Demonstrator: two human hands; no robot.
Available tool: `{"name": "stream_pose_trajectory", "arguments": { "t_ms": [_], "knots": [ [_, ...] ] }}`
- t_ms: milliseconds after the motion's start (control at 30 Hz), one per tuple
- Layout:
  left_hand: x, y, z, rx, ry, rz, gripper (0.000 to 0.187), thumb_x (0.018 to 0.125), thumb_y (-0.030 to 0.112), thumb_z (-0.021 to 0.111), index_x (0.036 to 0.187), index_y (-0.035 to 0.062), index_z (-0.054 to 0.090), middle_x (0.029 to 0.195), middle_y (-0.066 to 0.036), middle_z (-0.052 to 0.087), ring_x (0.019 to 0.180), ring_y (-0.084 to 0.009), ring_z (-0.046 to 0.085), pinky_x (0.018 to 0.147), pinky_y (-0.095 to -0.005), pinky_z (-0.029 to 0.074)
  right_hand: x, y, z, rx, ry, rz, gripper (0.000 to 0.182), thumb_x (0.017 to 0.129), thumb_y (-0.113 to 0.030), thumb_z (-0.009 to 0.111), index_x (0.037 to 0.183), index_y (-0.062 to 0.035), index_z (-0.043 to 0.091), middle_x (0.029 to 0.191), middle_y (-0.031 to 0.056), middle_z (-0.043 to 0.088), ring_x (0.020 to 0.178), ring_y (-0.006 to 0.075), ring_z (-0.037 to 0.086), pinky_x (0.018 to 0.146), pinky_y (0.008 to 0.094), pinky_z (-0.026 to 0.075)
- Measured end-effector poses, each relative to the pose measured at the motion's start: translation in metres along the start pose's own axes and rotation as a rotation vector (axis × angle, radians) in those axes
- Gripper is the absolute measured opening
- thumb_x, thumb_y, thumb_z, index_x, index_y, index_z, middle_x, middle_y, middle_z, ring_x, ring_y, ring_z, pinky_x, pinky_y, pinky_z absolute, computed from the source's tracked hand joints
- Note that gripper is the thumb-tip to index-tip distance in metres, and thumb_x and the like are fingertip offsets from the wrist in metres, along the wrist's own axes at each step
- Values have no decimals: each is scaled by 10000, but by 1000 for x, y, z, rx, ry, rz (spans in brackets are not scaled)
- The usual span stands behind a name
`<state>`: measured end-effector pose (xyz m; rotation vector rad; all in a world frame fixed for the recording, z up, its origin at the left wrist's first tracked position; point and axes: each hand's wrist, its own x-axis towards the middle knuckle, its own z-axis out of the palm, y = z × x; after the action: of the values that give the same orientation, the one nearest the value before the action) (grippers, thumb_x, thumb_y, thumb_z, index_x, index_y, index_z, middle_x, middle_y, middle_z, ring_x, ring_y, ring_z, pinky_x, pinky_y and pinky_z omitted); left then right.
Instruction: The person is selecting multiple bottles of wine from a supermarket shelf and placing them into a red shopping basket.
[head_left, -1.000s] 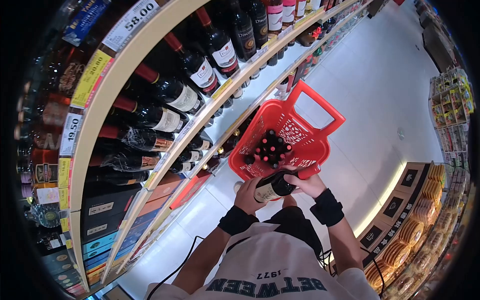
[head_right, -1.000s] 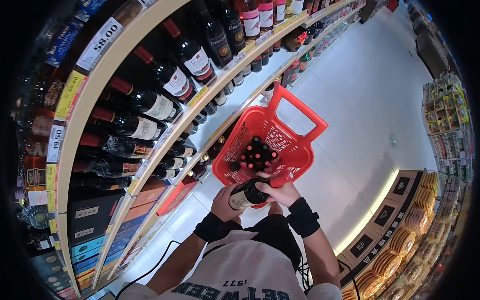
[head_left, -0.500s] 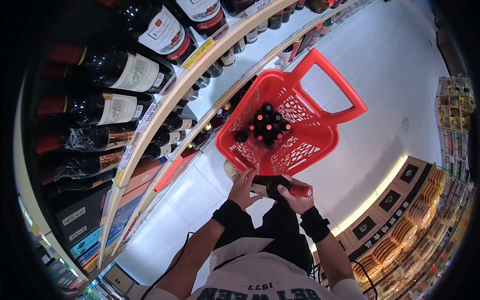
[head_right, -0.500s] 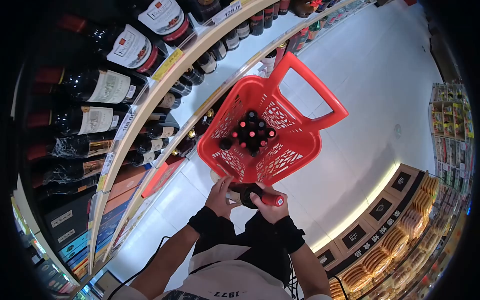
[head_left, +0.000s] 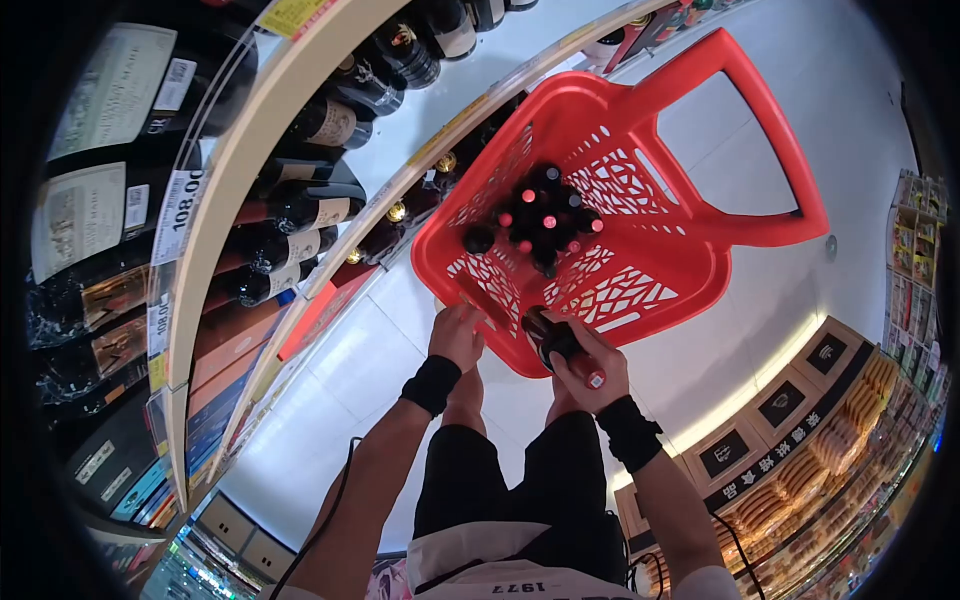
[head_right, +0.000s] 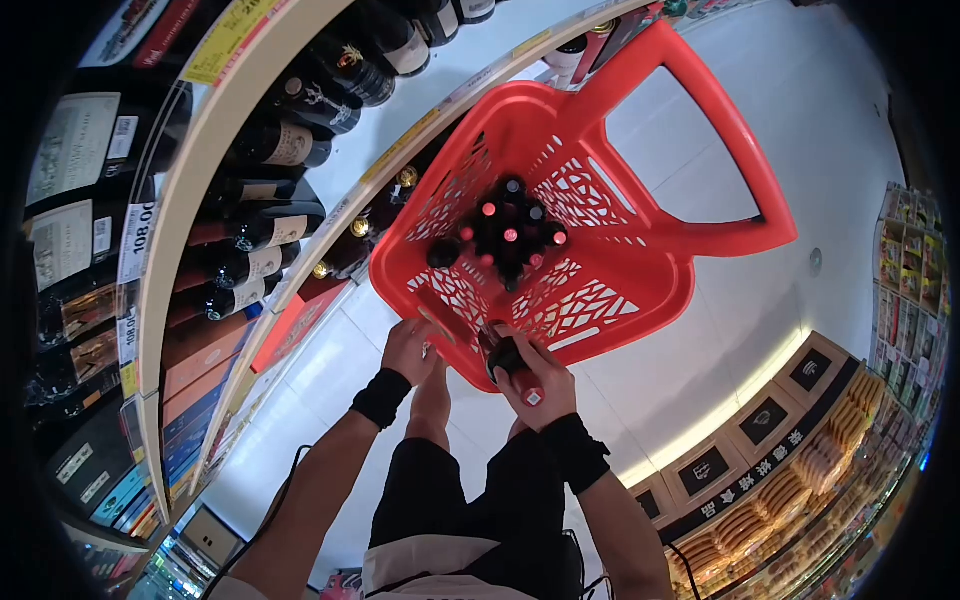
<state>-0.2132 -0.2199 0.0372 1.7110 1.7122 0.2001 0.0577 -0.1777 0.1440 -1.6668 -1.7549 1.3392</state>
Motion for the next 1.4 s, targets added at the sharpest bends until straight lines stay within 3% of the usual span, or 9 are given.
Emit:
{"name": "stream_pose_trajectory", "arguments": {
  "t_ms": [100, 167, 367, 467, 733, 900, 1133, 1300, 1400],
  "knots": [
    [16, -6, -4, 34, -11, 67, 402, 765, 83, 684, 1161, 122, 628, 1105, -133, 637, 1107, -347, 571, 1013, -457, 437, 10, 8, 19, -73, -33, 41, 746, 837, -256, 745, 1493, -118, 416, 1265, 221, 636, 987, 423, 695, 803, 447, 603],
    [31, -14, -7, 101, -53, 108, 489, 775, 118, 695, 1251, 116, 581, 1111, -135, 636, 1125, -347, 557, 1028, -458, 419, 29, 18, 36, -124, -107, 65, 725, 826, -252, 747, 1471, -126, 441, 1259, 217, 630, 986, 428, 688, 810, 466, 598],
    [59, -50, 2, 146, -8, 75, 360, 849, 158, 682, 1199, 101, 624, 1064, -118, 643, 1060, -326, 589, 990, -464, 440, 50, 67, 82, -184, -280, 36, 534, 758, -182, 751, 1278, -161, 630, 1359, 87, 513, 1012, 416, 660, 838, 518, 573],
    [66, -46, -1, 207, -20, 91, 327, 852, 179, 676, 1171, 119, 641, 1038, -94, 648, 1046, -298, 593, 975, -444, 436, 64, 88, 101, -219, -262, -59, 527, 758, -169, 746, 1272, -165, 632, 1368, 67, 484, 1055, 399, 647, 830, 501, 578],
    [70, -49, 10, 320, 126, 78, 270, 788, 209, 694, 1050, 145, 676, 1010, -42, 669, 1015, -263, 608, 937, -415, 415, 94, 126, 150, -232, -254, 113, 794, 645, -71, 831, 1378, -197, 552, 1440, 72, 460, 1170, 356, 619, 903, 464, 591],
    [72, -41, 5, 283, 76, 57, 274, 772, 211, 698, 1033, 132, 670, 1016, -38, 677, 1014, -264, 609, 912, -413, 416, 114, 137, 159, -125, -143, -29, 536, 713, -13, 763, 1220, -170, 690, 1358, 78, 517, 1112, 350, 643, 879, 459, 583],
    [77, -47, 6, 287, 71, 58, 261, 764, 218, 705, 1003, 126, 660, 994, -32, 681, 989, -269, 618, 895, -417, 422, 142, 161, 197, -49, -136, 21, 539, 717, 13, 750, 1222, -165, 693, 1353, 86, 521, 1132, 361, 628, 896, 459, 592],
    [76, -39, 2, 280, 122, 75, 265, 758, 223, 706, 1003, 137, 653, 1000, -34, 679, 983, -267, 623, 894, -424, 419, 157, 165, 207, -168, -210, 182, 589, 726, -26, 776, 1260, -258, 689, 1537, 120, 434, 1220, 362, 596, 989, 452, 553],
    [78, -42, 2, 286, 114, 75, 273, 754, 231, 704, 1007, 143, 652, 1004, -35, 675, 988, -265, 623, 895, -430, 417, 166, 166, 218, -208, -187, 190, 585, 728, -41, 782, 1262, -261, 688, 1532, 126, 437, 1230, 354, 592, 1006, 446, 546]
  ]
}}
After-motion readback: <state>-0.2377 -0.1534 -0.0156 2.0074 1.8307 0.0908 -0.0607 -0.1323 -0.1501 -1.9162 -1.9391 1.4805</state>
